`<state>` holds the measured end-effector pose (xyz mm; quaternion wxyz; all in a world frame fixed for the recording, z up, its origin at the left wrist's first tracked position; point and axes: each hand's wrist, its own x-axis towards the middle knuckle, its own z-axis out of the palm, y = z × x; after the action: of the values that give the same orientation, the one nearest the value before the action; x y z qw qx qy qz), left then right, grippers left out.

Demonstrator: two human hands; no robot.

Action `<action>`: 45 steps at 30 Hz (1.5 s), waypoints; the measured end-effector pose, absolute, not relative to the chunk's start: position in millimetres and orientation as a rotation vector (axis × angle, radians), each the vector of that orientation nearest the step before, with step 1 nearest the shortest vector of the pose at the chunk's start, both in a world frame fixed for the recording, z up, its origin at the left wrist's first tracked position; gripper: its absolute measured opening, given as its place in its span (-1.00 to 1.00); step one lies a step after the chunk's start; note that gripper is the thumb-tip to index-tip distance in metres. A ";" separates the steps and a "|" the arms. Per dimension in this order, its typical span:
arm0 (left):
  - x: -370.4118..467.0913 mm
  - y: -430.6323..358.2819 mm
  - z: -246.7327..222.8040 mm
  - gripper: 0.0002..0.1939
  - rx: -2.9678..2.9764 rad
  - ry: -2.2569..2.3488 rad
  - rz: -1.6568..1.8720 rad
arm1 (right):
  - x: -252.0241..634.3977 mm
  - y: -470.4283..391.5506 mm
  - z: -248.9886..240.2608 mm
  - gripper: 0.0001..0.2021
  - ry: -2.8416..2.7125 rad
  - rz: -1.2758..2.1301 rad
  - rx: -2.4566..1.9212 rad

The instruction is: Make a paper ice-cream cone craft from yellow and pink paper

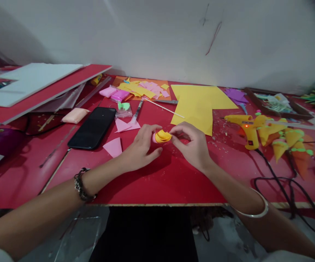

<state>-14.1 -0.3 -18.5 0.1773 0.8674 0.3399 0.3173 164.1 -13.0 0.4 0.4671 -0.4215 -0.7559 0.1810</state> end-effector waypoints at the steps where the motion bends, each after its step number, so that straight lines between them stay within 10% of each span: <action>1: -15.5 0.1 -15.4 -0.53 2.470 0.954 0.928 | 164.7 -13.1 2.1 -0.92 -1.881 0.404 -1.027; 15: -27.1 3.8 -0.4 -0.85 2.887 0.753 1.256 | 171.4 -14.5 6.5 -0.89 -2.230 -0.013 -0.902; 45: -26.5 1.0 -2.3 -0.93 2.823 0.908 1.233 | 160.7 -21.2 9.2 -0.89 -2.020 0.346 -0.880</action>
<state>-26.5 1.0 -2.3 -0.0349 0.8785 0.2824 0.3838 160.7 -21.2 9.2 0.4399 -0.3542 -0.8134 0.1392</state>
